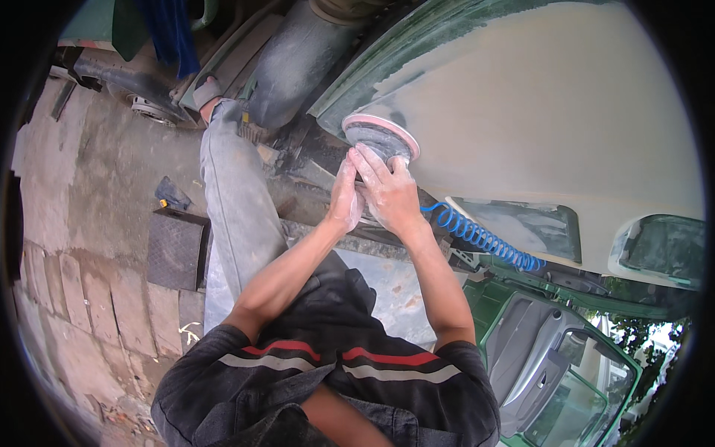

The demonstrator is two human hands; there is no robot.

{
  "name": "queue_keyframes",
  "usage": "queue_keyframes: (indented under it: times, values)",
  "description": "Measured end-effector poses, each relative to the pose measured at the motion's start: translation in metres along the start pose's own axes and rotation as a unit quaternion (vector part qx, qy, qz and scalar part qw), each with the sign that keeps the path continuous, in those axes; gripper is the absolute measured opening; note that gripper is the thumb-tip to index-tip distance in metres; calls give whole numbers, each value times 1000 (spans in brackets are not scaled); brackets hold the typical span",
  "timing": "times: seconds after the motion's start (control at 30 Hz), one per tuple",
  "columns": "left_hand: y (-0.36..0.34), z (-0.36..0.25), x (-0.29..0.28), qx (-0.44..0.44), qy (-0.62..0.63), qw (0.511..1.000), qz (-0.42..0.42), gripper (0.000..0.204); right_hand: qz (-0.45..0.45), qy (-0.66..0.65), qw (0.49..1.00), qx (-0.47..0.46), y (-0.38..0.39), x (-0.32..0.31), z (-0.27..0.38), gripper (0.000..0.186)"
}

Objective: The person sands the side of a green truck cabin using a pneumatic orbital sander, moving the tool across the surface to smooth down putty or filler.

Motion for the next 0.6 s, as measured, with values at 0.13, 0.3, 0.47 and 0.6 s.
queue_keyframes:
  times: [0.13,0.3,0.47,0.6]
  values:
    - [9,-9,20,73,-85,994,20,34,-85,-24,995,49,3,-22,0,67]
    - [11,-7,20,76,-52,996,21,35,-151,-60,985,50,5,-8,-1,64]
    - [13,-13,19,77,-73,994,9,36,-156,-35,985,71,10,-4,6,60]
    - [10,-31,27,118,-108,987,9,38,-183,-24,981,60,-3,-8,12,58]
Point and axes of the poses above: each hand's wrist, its own y-axis away from the middle knuckle, its own x-axis out of the palm, z = x × y, the point moved 4 cm from there along -y, towards the middle knuckle, and after that the axes turned 14 degrees about -z, right-handed, at the moved point
